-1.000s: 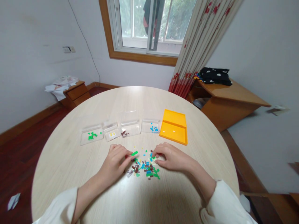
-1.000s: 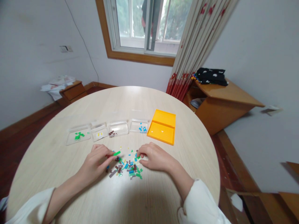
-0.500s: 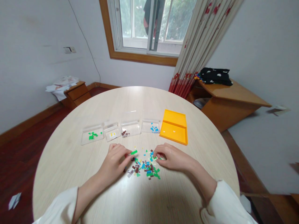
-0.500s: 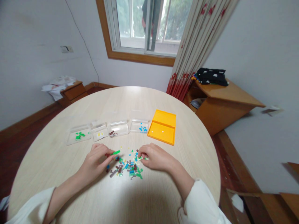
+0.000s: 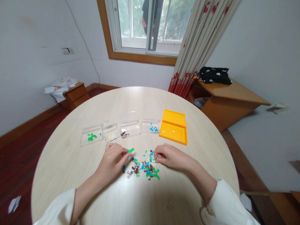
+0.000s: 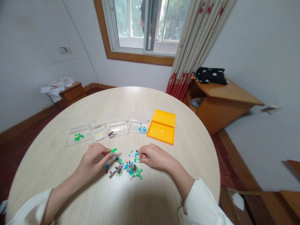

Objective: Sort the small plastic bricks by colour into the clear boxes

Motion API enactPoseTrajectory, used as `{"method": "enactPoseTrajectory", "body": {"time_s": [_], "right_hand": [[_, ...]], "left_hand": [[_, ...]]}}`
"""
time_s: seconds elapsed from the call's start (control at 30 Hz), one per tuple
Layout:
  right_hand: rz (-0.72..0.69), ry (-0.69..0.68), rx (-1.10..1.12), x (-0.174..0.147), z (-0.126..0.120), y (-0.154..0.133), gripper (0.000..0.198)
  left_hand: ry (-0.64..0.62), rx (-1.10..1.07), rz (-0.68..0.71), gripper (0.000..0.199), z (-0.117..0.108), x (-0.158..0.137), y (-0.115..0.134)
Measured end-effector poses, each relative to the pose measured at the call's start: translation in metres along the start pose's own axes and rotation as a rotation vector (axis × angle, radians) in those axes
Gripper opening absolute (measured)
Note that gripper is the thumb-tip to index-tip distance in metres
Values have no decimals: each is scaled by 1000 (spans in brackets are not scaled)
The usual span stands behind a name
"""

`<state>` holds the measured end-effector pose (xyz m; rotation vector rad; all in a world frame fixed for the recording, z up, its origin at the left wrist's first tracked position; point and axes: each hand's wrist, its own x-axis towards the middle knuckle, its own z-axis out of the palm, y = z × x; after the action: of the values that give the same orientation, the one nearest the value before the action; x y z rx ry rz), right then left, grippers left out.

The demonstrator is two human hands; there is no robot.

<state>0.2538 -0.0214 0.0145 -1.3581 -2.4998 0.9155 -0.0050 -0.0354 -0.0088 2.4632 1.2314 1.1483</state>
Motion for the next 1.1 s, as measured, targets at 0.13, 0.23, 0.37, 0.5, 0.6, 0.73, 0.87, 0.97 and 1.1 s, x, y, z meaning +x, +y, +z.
{"method": "enactPoseTrajectory", "body": {"time_s": [0.13,0.23,0.37,0.5,0.6,0.73,0.87,0.97,1.1], "right_hand": [[-34,25,-11,-1,0,-3,9],[-37,57,5,-2,-1,-5,9],[-27,101,17,-2,-2,-7,9],[-4,110,25,-2,-2,-8,10],[-2,113,20,-2,-1,-6,11],[7,109,32,-2,-1,-5,12],[-8,118,42,-2,-1,-6,13],[-28,137,56,-1,-1,-7,13],[-34,165,76,-2,0,-8,16]], "left_hand": [[11,7,3,13,-1,1,-1],[6,12,-15,14,-3,2,0],[36,11,-43,15,-4,3,-1],[42,15,-46,12,-4,2,-4],[31,25,-44,12,-3,2,-4],[46,63,-79,14,-11,3,-8],[153,178,-228,22,-31,8,-23],[218,223,-407,25,-45,10,-39],[244,220,-537,26,-57,10,-51]]}}
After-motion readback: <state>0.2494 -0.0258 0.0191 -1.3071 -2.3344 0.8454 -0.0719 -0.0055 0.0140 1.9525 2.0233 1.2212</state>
